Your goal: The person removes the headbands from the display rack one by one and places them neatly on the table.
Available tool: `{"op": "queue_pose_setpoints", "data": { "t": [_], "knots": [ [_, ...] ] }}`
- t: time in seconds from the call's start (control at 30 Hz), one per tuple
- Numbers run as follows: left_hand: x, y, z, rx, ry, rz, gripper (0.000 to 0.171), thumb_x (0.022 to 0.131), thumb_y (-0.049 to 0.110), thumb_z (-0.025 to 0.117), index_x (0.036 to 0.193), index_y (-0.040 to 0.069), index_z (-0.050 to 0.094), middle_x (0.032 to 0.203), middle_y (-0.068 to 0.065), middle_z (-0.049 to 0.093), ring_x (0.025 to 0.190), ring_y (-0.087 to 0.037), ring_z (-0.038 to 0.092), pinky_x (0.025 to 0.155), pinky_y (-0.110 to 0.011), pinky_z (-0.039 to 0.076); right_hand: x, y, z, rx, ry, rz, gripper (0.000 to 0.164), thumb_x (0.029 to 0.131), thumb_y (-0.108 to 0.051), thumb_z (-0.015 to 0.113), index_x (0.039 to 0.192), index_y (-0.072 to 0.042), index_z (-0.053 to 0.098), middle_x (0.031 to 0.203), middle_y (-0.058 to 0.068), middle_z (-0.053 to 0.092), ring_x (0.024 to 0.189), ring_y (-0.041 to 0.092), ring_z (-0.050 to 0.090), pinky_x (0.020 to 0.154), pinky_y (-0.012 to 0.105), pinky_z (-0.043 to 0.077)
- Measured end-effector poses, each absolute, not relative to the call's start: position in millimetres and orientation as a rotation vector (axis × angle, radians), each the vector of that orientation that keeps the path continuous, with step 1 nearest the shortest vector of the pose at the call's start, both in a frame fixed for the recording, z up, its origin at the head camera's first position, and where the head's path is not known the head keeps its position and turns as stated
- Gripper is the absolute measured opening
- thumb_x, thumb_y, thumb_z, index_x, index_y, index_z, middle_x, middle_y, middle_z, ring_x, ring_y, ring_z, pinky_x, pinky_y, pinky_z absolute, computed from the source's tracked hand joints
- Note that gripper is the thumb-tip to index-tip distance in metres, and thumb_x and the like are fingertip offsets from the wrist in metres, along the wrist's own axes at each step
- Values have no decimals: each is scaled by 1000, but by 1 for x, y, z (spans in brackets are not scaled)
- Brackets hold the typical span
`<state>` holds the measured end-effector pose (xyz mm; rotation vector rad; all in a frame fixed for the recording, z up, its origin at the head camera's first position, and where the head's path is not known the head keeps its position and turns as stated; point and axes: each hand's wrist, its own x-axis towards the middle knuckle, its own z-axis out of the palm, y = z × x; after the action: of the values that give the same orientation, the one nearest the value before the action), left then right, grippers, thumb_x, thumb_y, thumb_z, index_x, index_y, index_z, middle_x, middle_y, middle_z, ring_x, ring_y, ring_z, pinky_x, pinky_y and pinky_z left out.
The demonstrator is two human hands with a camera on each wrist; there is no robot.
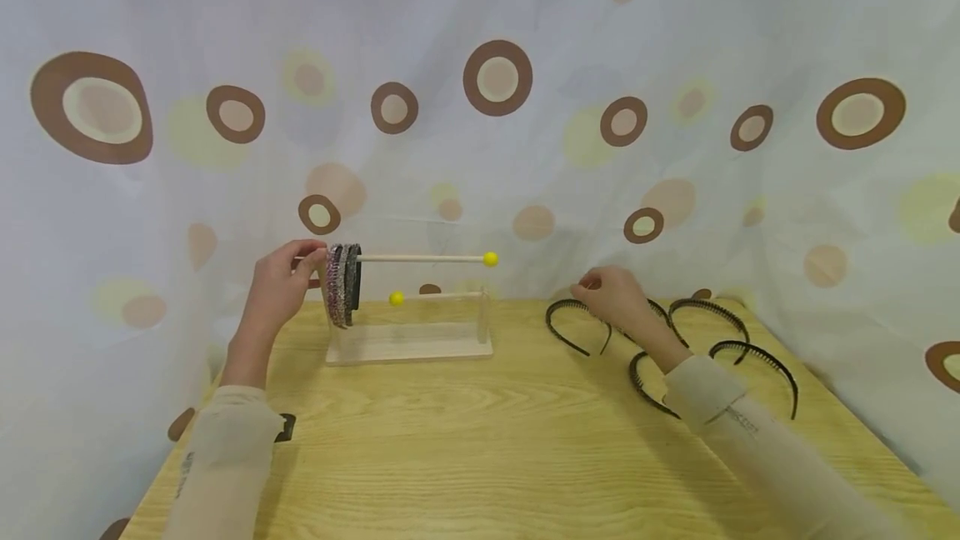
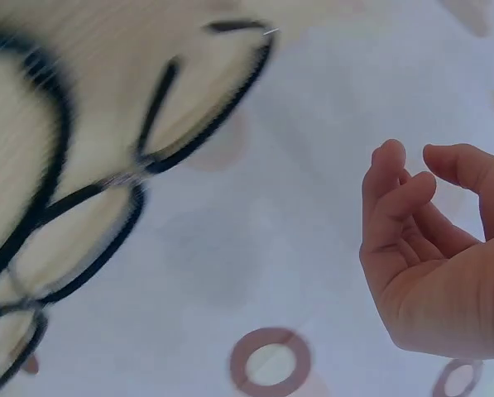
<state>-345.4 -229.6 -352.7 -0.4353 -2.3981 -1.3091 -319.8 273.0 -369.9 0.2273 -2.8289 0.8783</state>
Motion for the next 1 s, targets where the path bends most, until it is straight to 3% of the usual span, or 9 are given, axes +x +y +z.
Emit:
{"op": "queue_pose_setpoints", "data": {
  "t": [0.23, 0.43, 0.57, 0.8, 1.0],
  "knots": [
    [-346, -235, -357, -420, -2399, -1359, 47, 106, 35, 54, 132, -4, 61, 121, -20, 64, 108, -35, 65, 79, -33, 64, -315, 210, -357, 244, -2622, 1415, 30, 101, -33, 67, 110, -5, 75, 87, 8, 73, 69, 26, 69, 62, 36, 61],
    [-348, -235, -357, -404, -2391, -1388, 47, 105, 36, 56, 131, -3, 62, 120, -18, 65, 107, -33, 65, 78, -29, 64, -317, 152, -365, 354, -2448, 1568, 24, 99, -31, 69, 100, -8, 77, 78, 6, 72, 65, 29, 68, 49, 30, 54],
    [-349, -234, -354, -413, -2383, -1397, 47, 105, 35, 56, 131, -3, 62, 120, -18, 65, 106, -33, 66, 77, -28, 64, -319, 115, -369, 436, -2368, 1673, 23, 99, -30, 70, 97, -8, 77, 78, 8, 72, 66, 33, 68, 48, 27, 53],
    [-349, -236, -353, -395, -2388, -1368, 47, 106, 37, 55, 133, -1, 63, 120, -17, 66, 104, -33, 68, 79, -34, 64, -322, 45, -369, 675, -2277, 1933, 26, 99, -30, 72, 108, -7, 75, 94, 11, 73, 78, 27, 70, 65, 38, 63],
    [-349, -236, -357, -381, -2386, -1395, 47, 106, 37, 56, 133, -1, 63, 122, -17, 66, 105, -33, 67, 79, -33, 64, -327, -7, -379, 579, -2225, 2076, 30, 94, -33, 77, 113, -9, 74, 100, 5, 73, 89, 20, 70, 84, 46, 62]
  ]
}}
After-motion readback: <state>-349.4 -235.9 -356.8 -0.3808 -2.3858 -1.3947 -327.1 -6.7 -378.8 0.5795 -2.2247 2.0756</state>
